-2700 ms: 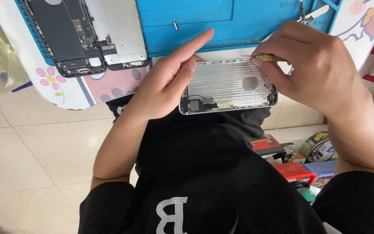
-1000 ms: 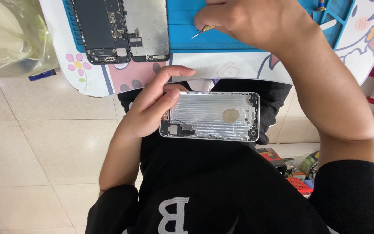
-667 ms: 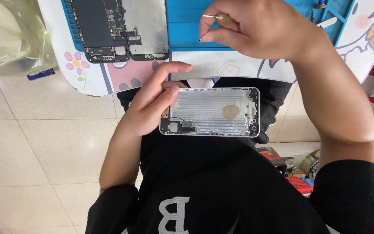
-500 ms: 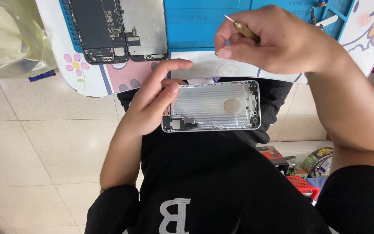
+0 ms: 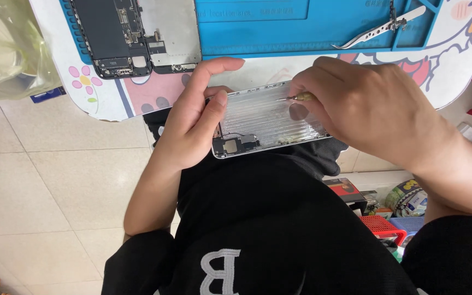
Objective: Repairing internal components of a mobile phone on a workbench.
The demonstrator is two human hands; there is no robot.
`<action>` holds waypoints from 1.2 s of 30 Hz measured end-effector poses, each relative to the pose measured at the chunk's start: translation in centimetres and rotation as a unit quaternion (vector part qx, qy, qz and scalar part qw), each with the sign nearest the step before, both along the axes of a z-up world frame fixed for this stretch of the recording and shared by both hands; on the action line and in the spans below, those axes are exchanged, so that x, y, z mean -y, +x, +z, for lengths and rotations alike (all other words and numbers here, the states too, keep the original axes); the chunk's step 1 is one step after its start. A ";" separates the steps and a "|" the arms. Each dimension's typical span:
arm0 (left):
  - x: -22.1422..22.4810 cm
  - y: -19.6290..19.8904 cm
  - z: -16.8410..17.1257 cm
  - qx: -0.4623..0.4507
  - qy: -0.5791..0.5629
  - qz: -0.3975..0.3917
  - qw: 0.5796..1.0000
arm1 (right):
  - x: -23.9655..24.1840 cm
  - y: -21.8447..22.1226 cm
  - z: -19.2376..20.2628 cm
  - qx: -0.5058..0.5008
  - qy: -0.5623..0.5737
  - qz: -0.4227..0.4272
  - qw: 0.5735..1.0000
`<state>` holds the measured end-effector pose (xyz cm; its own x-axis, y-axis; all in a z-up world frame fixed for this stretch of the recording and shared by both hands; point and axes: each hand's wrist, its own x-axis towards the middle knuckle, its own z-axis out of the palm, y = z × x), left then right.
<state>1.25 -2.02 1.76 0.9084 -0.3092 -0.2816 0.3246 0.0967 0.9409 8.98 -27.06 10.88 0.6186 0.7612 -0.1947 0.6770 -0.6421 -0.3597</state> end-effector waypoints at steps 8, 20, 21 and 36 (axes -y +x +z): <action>0.1 0.2 0.8 0.013 0.003 -0.029 0.999 | 0.1 -0.4 0.5 0.052 -0.020 0.005 0.998; 0.5 -0.2 -0.1 0.051 -0.023 -0.041 0.998 | 0.0 0.0 1.2 0.053 -0.008 0.019 0.998; 0.4 -0.4 -0.3 0.041 -0.032 -0.042 0.998 | 0.0 0.1 1.2 0.041 -0.001 0.016 0.999; -0.2 -0.3 -0.1 0.006 -0.022 -0.034 0.999 | 0.4 0.9 0.5 0.007 0.044 -0.006 0.999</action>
